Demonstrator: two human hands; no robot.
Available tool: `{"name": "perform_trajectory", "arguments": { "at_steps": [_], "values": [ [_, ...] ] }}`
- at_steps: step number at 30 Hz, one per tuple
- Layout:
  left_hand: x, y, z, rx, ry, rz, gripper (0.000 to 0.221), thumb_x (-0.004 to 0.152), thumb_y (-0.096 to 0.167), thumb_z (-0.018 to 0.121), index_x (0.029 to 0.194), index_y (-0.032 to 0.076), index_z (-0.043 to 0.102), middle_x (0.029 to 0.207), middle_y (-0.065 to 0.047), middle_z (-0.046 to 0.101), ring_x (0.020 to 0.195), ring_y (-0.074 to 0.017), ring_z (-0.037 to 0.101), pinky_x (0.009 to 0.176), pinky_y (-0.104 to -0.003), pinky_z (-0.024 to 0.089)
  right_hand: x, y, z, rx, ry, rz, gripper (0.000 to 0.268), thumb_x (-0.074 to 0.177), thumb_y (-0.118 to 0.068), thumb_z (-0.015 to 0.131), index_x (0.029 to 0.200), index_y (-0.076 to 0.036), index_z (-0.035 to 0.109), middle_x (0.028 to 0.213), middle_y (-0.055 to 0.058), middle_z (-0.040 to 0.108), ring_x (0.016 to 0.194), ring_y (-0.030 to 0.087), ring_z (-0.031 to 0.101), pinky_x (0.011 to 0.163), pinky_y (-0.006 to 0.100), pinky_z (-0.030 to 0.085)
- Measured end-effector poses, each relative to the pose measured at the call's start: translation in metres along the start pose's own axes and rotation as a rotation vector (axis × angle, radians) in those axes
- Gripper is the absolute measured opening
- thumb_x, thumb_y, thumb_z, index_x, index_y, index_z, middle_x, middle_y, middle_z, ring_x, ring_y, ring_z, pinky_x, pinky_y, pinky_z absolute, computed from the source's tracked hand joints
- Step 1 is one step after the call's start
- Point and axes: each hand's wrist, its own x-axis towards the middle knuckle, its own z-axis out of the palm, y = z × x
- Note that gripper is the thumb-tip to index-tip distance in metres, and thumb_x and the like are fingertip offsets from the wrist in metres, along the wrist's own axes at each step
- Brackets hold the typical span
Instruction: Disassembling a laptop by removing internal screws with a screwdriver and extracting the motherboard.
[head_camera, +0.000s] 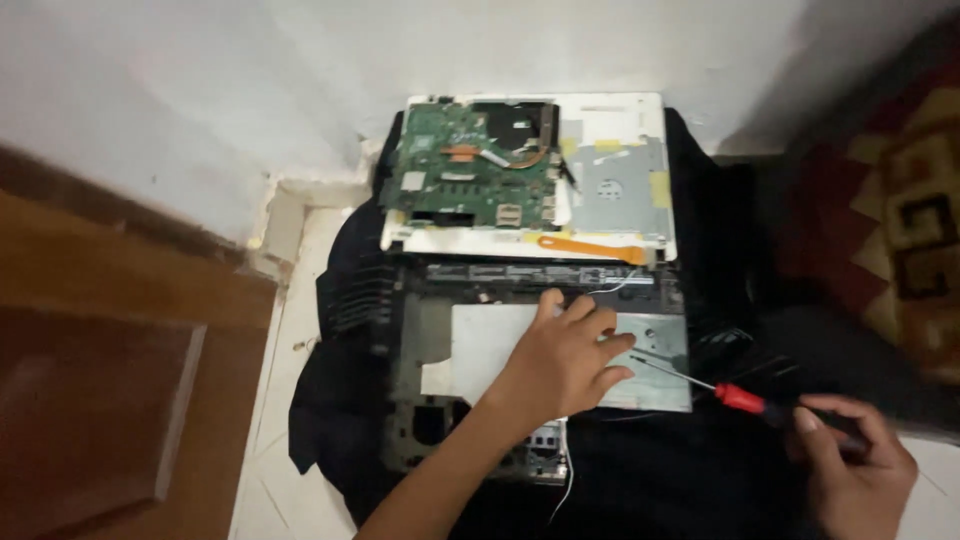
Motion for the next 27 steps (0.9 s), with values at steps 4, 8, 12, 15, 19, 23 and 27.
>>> {"name": "perform_trajectory", "arguments": {
  "at_steps": [4, 8, 12, 15, 19, 23, 27],
  "values": [
    [0.009, 0.005, 0.014, 0.047, -0.045, 0.025, 0.026, 0.096, 0.031, 0.075, 0.109, 0.009, 0.070, 0.101, -0.009, 0.060, 0.095, -0.0288, 0.052, 0.085, -0.050, 0.037, -0.001, -0.002, -0.002, 0.054, -0.037, 0.035, 0.017, 0.104, -0.014, 0.069, 0.121, -0.012, 0.067, 0.072, 0.006, 0.058, 0.061, 0.007, 0.044, 0.055, 0.019, 0.031],
    [0.018, 0.012, 0.016, 0.224, -0.187, 0.022, 0.025, 0.096, 0.038, 0.073, 0.104, 0.015, 0.077, 0.097, -0.002, 0.067, 0.098, -0.0259, 0.058, 0.087, -0.050, 0.040, 0.000, 0.009, 0.000, 0.099, -0.036, 0.045, 0.015, 0.103, -0.007, 0.069, 0.118, -0.008, 0.068, 0.088, 0.005, 0.061, 0.070, 0.009, 0.054, 0.071, 0.018, 0.041],
    [0.025, 0.016, 0.023, 0.198, -0.379, -0.035, 0.021, 0.101, 0.029, 0.065, 0.101, 0.013, 0.079, 0.102, -0.006, 0.073, 0.107, -0.0295, 0.062, 0.095, -0.057, 0.037, 0.002, 0.021, 0.001, 0.139, -0.067, 0.044, 0.016, 0.102, -0.007, 0.071, 0.118, -0.006, 0.068, 0.092, 0.006, 0.065, 0.070, 0.011, 0.058, 0.070, 0.019, 0.042],
    [0.021, 0.009, 0.034, 0.165, -0.361, -0.012, 0.019, 0.102, 0.023, 0.064, 0.098, 0.010, 0.077, 0.094, -0.005, 0.069, 0.097, -0.0278, 0.058, 0.091, -0.054, 0.036, 0.006, 0.013, 0.003, 0.112, -0.068, 0.044, 0.015, 0.101, -0.005, 0.071, 0.116, -0.005, 0.070, 0.098, 0.007, 0.068, 0.071, 0.012, 0.059, 0.070, 0.021, 0.044],
    [0.025, 0.004, 0.027, 0.248, -0.411, -0.054, 0.018, 0.092, 0.008, 0.061, 0.101, 0.011, 0.076, 0.102, -0.007, 0.072, 0.095, -0.0304, 0.061, 0.086, -0.052, 0.037, 0.011, 0.041, 0.007, 0.177, -0.023, 0.007, 0.013, 0.103, -0.005, 0.069, 0.116, -0.007, 0.067, 0.107, 0.006, 0.065, 0.071, 0.010, 0.056, 0.069, 0.019, 0.043],
    [0.017, -0.004, 0.036, 0.282, -0.343, -0.108, 0.013, 0.100, 0.019, 0.065, 0.102, 0.010, 0.073, 0.096, -0.006, 0.069, 0.086, -0.0301, 0.059, 0.086, -0.051, 0.038, 0.013, 0.043, 0.008, 0.286, 0.008, -0.017, 0.011, 0.107, -0.012, 0.066, 0.116, -0.006, 0.062, 0.075, 0.007, 0.057, 0.060, 0.010, 0.051, 0.062, 0.019, 0.038],
    [0.020, -0.001, 0.027, 0.227, -0.407, -0.191, 0.023, 0.100, 0.029, 0.062, 0.110, 0.010, 0.072, 0.102, -0.008, 0.069, 0.091, -0.0310, 0.059, 0.091, -0.052, 0.036, 0.014, 0.045, 0.010, 0.313, 0.030, 0.004, 0.012, 0.106, -0.014, 0.066, 0.116, -0.008, 0.061, 0.084, 0.004, 0.057, 0.060, 0.008, 0.050, 0.057, 0.018, 0.035]
  ]
}}
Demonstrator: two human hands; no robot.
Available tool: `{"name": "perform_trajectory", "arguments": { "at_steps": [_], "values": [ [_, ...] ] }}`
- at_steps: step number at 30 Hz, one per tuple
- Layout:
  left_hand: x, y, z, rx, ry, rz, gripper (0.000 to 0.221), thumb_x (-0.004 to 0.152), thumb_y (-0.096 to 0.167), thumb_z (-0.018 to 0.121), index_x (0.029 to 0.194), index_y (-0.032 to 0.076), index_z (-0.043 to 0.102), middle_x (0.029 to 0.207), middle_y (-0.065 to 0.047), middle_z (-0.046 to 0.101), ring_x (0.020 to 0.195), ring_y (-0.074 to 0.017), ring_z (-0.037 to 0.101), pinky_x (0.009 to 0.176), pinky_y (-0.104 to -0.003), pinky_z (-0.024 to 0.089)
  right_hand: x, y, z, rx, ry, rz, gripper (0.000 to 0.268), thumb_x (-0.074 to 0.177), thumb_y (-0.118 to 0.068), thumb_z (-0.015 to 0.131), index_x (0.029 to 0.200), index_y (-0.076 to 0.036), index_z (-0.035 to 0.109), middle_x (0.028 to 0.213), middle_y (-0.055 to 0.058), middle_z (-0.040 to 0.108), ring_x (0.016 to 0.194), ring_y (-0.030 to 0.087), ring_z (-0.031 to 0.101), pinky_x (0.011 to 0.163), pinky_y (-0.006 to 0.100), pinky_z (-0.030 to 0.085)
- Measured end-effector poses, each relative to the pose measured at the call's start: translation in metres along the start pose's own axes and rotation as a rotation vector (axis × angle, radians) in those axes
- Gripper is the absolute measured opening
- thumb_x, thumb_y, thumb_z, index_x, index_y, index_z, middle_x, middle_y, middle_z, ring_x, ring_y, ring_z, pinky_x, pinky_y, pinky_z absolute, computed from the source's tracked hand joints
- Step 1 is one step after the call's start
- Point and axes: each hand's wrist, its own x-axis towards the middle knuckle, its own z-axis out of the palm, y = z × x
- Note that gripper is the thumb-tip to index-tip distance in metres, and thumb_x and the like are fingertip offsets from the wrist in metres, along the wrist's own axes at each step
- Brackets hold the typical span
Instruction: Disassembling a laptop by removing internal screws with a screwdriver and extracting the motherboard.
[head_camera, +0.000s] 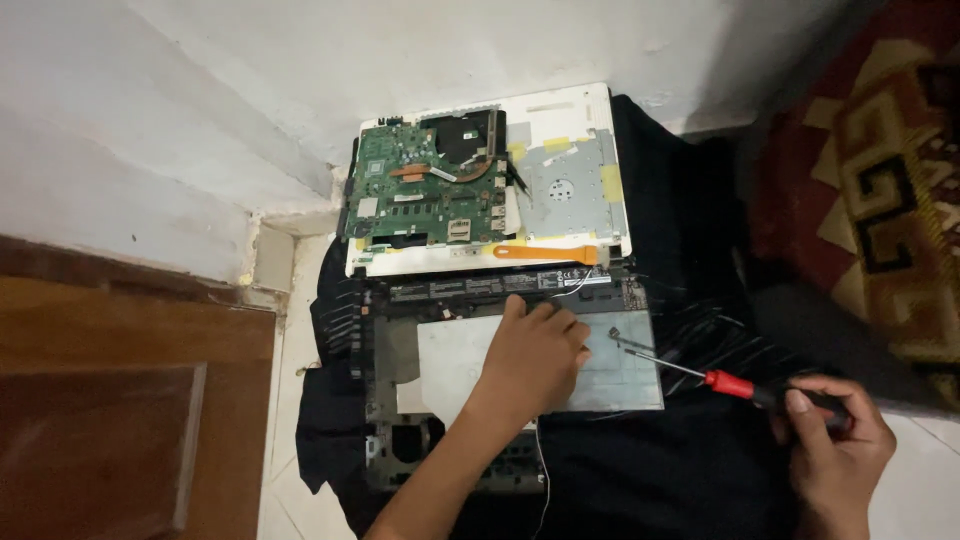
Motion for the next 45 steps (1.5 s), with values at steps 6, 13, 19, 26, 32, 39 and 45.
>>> {"name": "perform_trajectory", "arguments": {
  "at_steps": [6, 13, 19, 26, 32, 39, 45],
  "values": [
    [-0.029, -0.011, -0.037, -0.224, 0.068, -0.108, 0.023, 0.103, 0.030, 0.058, 0.103, 0.011, 0.072, 0.099, -0.004, 0.069, 0.097, -0.0277, 0.062, 0.091, -0.049, 0.037, 0.001, -0.005, 0.001, -0.029, -0.018, -0.064, 0.009, 0.108, -0.011, 0.064, 0.115, -0.006, 0.062, 0.078, 0.008, 0.057, 0.061, 0.009, 0.049, 0.061, 0.019, 0.037],
    [-0.076, -0.042, -0.040, -0.248, 0.337, -0.209, 0.030, 0.096, 0.039, 0.069, 0.111, 0.014, 0.073, 0.112, -0.004, 0.062, 0.104, -0.0288, 0.057, 0.092, -0.051, 0.037, 0.003, 0.014, -0.007, -0.055, 0.015, -0.032, 0.012, 0.110, -0.018, 0.067, 0.119, -0.010, 0.062, 0.099, 0.003, 0.061, 0.066, 0.007, 0.050, 0.059, 0.019, 0.037],
    [-0.104, -0.048, -0.032, -0.258, 0.326, -0.197, 0.066, 0.086, 0.055, 0.077, 0.133, 0.012, 0.062, 0.138, -0.010, 0.054, 0.132, -0.0341, 0.047, 0.106, -0.060, 0.032, 0.001, 0.000, 0.001, -0.072, 0.057, -0.003, 0.007, 0.113, -0.015, 0.066, 0.117, -0.012, 0.061, 0.081, 0.004, 0.057, 0.065, 0.008, 0.053, 0.060, 0.019, 0.039],
    [-0.128, -0.052, -0.016, -0.313, 0.087, -0.246, 0.114, 0.073, 0.073, 0.083, 0.159, 0.017, 0.034, 0.168, -0.017, 0.015, 0.154, -0.0433, 0.008, 0.116, -0.071, 0.004, 0.006, 0.006, -0.002, -0.043, 0.105, -0.022, 0.007, 0.114, -0.019, 0.066, 0.114, -0.015, 0.061, 0.082, 0.004, 0.057, 0.062, 0.008, 0.051, 0.056, 0.019, 0.038],
    [-0.132, -0.057, -0.013, -0.258, 0.022, -0.240, 0.123, 0.063, 0.068, 0.095, 0.159, 0.020, 0.033, 0.169, -0.013, 0.009, 0.154, -0.0419, 0.005, 0.115, -0.071, 0.009, 0.010, 0.018, -0.007, 0.080, 0.130, -0.066, 0.011, 0.119, -0.015, 0.067, 0.113, -0.014, 0.058, 0.087, 0.008, 0.057, 0.066, 0.013, 0.056, 0.056, 0.022, 0.043],
    [-0.122, -0.053, -0.025, -0.206, -0.066, -0.232, 0.140, 0.060, 0.078, 0.094, 0.163, 0.019, 0.019, 0.170, -0.015, 0.003, 0.155, -0.0407, -0.002, 0.114, -0.072, 0.007, 0.009, 0.013, -0.005, 0.092, 0.129, -0.073, 0.013, 0.121, -0.014, 0.064, 0.109, -0.014, 0.058, 0.083, 0.004, 0.051, 0.074, 0.016, 0.064, 0.056, 0.021, 0.042],
    [-0.114, -0.051, -0.018, -0.169, -0.057, -0.244, 0.140, 0.062, 0.071, 0.097, 0.164, 0.020, 0.016, 0.171, -0.014, 0.002, 0.155, -0.0403, -0.004, 0.114, -0.072, 0.008, 0.006, 0.021, -0.010, 0.003, 0.149, -0.067, 0.012, 0.117, -0.020, 0.067, 0.115, -0.010, 0.059, 0.086, 0.010, 0.057, 0.062, 0.014, 0.052, 0.054, 0.024, 0.042]
  ]
}}
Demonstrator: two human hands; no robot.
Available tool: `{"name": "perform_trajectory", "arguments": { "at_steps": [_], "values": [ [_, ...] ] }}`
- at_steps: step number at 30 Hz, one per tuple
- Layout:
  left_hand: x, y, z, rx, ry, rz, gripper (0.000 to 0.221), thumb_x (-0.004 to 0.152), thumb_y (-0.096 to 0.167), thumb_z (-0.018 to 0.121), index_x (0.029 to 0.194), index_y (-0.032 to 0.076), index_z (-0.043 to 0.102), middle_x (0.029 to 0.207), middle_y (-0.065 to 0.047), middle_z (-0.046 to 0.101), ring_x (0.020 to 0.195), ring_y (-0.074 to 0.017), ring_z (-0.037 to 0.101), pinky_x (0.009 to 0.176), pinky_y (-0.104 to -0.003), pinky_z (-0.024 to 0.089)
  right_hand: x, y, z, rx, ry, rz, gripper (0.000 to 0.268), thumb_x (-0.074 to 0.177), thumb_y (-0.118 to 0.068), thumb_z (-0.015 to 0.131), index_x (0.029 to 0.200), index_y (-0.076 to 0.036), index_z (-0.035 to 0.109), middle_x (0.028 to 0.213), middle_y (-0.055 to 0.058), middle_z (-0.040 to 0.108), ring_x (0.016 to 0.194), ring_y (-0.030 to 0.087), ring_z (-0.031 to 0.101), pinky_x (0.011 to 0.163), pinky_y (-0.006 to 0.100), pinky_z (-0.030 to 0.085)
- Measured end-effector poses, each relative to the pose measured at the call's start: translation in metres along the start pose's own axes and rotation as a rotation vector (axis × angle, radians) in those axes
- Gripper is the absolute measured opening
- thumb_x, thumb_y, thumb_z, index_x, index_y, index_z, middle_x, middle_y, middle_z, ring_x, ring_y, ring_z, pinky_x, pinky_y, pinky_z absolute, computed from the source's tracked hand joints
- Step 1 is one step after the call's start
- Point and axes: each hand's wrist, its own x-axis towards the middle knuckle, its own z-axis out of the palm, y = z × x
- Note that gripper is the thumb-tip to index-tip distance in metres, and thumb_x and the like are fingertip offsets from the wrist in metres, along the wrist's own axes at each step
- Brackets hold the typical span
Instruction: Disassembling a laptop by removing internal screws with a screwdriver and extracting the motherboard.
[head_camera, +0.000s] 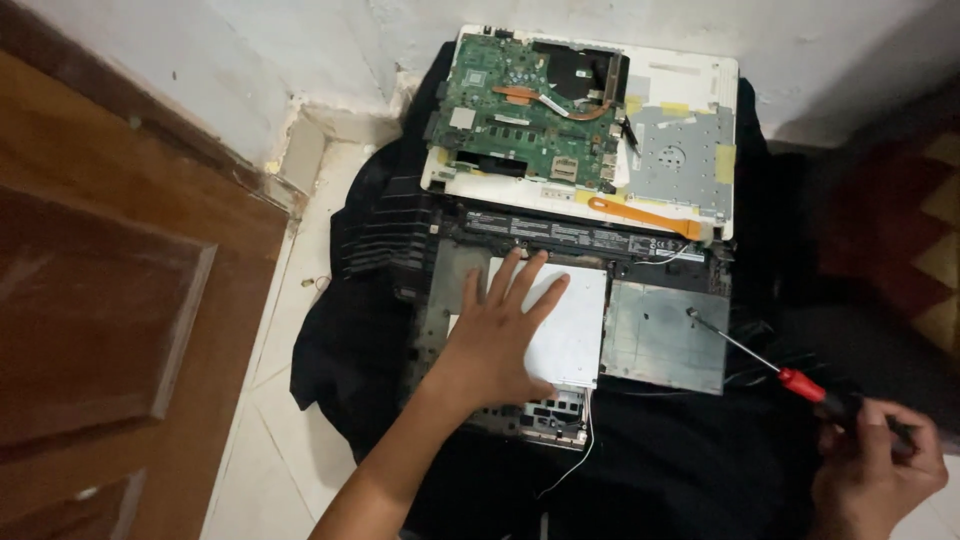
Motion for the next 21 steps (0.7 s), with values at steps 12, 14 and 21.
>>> {"name": "perform_trajectory", "arguments": {
  "at_steps": [12, 14, 21],
  "values": [
    [0.002, 0.003, -0.003, -0.041, -0.016, 0.005, 0.128, 0.068, 0.061, 0.093, 0.163, 0.018, 0.019, 0.170, -0.017, 0.004, 0.156, -0.0388, -0.002, 0.117, -0.067, 0.006, -0.002, 0.003, 0.001, 0.079, -0.065, -0.042, 0.014, 0.116, -0.018, 0.067, 0.118, -0.007, 0.058, 0.083, 0.008, 0.050, 0.062, 0.015, 0.050, 0.059, 0.025, 0.041],
    [0.002, 0.004, -0.004, -0.051, -0.013, 0.006, 0.128, 0.066, 0.060, 0.094, 0.163, 0.018, 0.021, 0.170, -0.017, 0.007, 0.155, -0.0396, 0.000, 0.116, -0.068, 0.007, -0.002, 0.006, -0.004, 0.085, -0.049, -0.017, 0.012, 0.117, -0.018, 0.068, 0.117, -0.009, 0.059, 0.084, 0.006, 0.048, 0.065, 0.014, 0.050, 0.058, 0.025, 0.044],
    [0.004, 0.005, -0.004, -0.020, -0.045, -0.029, 0.129, 0.066, 0.064, 0.095, 0.163, 0.023, 0.021, 0.171, -0.014, 0.005, 0.156, -0.0372, -0.002, 0.114, -0.073, 0.006, -0.045, -0.047, 0.000, -0.359, -0.272, 0.024, 0.025, 0.100, -0.005, 0.074, 0.123, -0.012, 0.068, 0.088, 0.007, 0.066, 0.072, 0.011, 0.060, 0.055, 0.021, 0.035]
  ]
}}
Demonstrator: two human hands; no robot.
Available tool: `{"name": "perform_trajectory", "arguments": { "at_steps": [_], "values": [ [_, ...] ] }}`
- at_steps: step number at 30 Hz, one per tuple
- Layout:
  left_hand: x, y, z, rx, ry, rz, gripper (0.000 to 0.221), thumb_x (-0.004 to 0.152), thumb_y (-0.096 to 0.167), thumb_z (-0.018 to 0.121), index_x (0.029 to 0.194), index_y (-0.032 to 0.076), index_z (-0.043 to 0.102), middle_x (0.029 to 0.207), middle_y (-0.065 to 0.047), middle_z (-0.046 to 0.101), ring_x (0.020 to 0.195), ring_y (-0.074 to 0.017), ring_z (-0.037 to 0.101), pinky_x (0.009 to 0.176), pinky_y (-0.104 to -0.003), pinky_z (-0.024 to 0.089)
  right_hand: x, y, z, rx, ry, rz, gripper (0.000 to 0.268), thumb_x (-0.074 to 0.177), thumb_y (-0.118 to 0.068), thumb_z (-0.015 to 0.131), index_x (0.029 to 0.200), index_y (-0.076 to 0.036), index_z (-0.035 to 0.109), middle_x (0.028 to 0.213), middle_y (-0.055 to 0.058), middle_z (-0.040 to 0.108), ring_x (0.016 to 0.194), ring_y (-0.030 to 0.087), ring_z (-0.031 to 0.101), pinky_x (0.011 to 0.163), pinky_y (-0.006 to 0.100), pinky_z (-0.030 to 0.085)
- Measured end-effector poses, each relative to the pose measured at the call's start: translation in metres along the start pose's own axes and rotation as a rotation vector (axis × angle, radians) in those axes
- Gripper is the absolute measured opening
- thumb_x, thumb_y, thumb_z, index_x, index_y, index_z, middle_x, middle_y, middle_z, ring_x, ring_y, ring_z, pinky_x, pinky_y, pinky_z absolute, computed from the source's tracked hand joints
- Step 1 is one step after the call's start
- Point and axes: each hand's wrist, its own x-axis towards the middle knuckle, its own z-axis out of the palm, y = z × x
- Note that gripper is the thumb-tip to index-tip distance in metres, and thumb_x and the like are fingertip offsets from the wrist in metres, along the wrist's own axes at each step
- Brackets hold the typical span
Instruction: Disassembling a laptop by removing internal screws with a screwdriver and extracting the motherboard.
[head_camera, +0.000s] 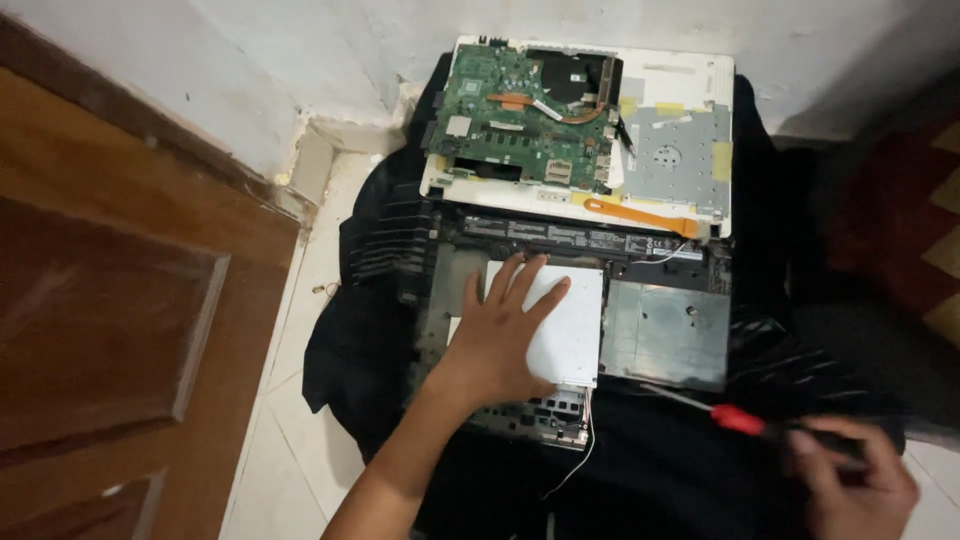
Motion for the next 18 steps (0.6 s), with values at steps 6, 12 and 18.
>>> {"name": "perform_trajectory", "arguments": {
  "at_steps": [6, 12, 18],
  "values": [
    [0.003, 0.010, -0.016, -0.097, -0.120, -0.064, 0.131, 0.066, 0.071, 0.091, 0.162, 0.018, 0.019, 0.170, -0.016, 0.002, 0.156, -0.0413, -0.005, 0.113, -0.076, 0.002, -0.034, -0.089, 0.009, -0.183, -0.144, -0.320, 0.027, 0.081, -0.013, 0.083, 0.105, -0.010, 0.073, 0.102, 0.004, 0.077, 0.077, 0.006, 0.069, 0.075, 0.019, 0.054],
    [0.001, 0.011, 0.024, -0.003, 0.146, 0.012, 0.143, 0.058, 0.077, 0.095, 0.161, 0.008, 0.024, 0.171, -0.010, 0.004, 0.156, -0.0379, -0.005, 0.111, -0.080, 0.004, -0.030, -0.140, 0.004, -0.387, -0.184, -0.467, 0.025, 0.080, -0.023, 0.082, 0.104, -0.016, 0.075, 0.099, -0.003, 0.078, 0.079, 0.007, 0.073, 0.076, 0.020, 0.053],
    [0.003, 0.008, 0.030, -0.011, 0.197, 0.048, 0.140, 0.060, 0.078, 0.090, 0.159, 0.003, 0.025, 0.172, -0.012, 0.005, 0.158, -0.0373, -0.002, 0.112, -0.081, 0.002, -0.023, -0.143, -0.005, -0.432, -0.148, -0.571, 0.025, 0.084, -0.021, 0.084, 0.105, -0.012, 0.073, 0.098, -0.001, 0.077, 0.068, 0.010, 0.067, 0.063, 0.024, 0.048]
  ]
}}
